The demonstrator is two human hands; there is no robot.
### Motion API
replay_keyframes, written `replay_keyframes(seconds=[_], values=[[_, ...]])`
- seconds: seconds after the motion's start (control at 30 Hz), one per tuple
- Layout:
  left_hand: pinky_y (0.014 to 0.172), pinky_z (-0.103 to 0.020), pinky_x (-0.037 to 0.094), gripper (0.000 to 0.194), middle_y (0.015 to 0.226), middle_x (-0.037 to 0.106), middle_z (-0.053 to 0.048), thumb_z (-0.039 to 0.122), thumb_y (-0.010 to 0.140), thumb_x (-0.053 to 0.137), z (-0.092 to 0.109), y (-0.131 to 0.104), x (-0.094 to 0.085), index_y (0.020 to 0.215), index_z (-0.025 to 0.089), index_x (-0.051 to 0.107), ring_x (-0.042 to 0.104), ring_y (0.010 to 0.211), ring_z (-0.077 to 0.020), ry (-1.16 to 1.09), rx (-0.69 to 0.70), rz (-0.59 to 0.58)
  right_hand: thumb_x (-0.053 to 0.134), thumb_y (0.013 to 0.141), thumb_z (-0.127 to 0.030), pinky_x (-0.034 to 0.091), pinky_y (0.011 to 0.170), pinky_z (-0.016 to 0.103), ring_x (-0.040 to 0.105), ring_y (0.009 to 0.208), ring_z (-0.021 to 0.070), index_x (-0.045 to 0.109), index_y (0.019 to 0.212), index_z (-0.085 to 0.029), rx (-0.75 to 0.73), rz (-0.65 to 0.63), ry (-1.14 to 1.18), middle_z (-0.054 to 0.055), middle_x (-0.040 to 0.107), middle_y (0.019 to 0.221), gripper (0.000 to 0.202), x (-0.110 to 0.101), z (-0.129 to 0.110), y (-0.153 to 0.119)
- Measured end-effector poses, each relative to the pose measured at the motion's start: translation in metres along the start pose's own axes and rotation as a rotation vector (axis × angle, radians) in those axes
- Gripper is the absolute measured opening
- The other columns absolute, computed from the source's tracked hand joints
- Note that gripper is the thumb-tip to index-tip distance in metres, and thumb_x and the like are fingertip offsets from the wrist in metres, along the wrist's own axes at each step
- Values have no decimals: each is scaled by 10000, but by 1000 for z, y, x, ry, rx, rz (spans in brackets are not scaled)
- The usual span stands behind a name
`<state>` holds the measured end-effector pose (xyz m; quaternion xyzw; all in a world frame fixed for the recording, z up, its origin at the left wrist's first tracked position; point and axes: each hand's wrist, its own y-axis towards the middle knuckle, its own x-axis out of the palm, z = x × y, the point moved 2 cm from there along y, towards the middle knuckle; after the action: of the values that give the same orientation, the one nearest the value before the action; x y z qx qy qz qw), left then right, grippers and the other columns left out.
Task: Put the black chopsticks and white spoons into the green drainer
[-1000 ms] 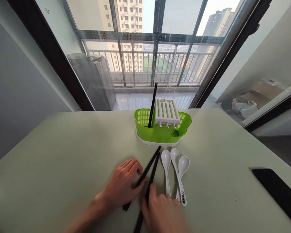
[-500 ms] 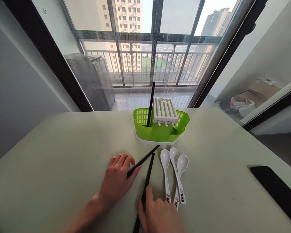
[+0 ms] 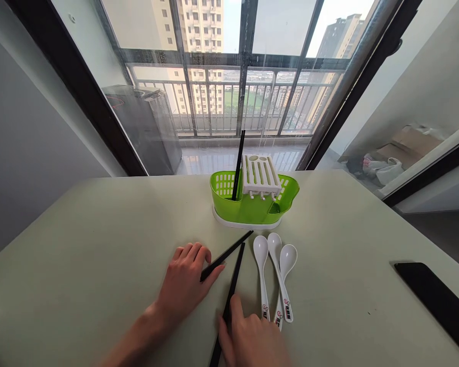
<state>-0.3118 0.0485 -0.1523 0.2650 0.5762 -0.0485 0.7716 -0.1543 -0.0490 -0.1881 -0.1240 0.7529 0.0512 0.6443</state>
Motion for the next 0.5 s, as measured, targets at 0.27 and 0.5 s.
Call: replay_keyframes(seconds=[0.27, 0.5], values=[[710, -366, 415, 273, 841, 628, -14, 420, 976, 617, -14, 4, -3, 826, 210, 528, 566, 740, -201, 45, 26, -57, 523, 1009, -395, 343, 464, 278, 728, 530, 271, 546, 1012, -228, 113, 23, -61, -4, 721, 606, 169, -2, -11, 0], [845, -388, 439, 128, 990, 646, -36, 297, 964, 654, -17, 2, -3, 951, 201, 571, 590, 910, -222, 22, 3, 72, 470, 1031, -399, 340, 449, 300, 730, 532, 288, 551, 959, -235, 80, 29, -25, 4, 718, 603, 197, 0, -3, 0]])
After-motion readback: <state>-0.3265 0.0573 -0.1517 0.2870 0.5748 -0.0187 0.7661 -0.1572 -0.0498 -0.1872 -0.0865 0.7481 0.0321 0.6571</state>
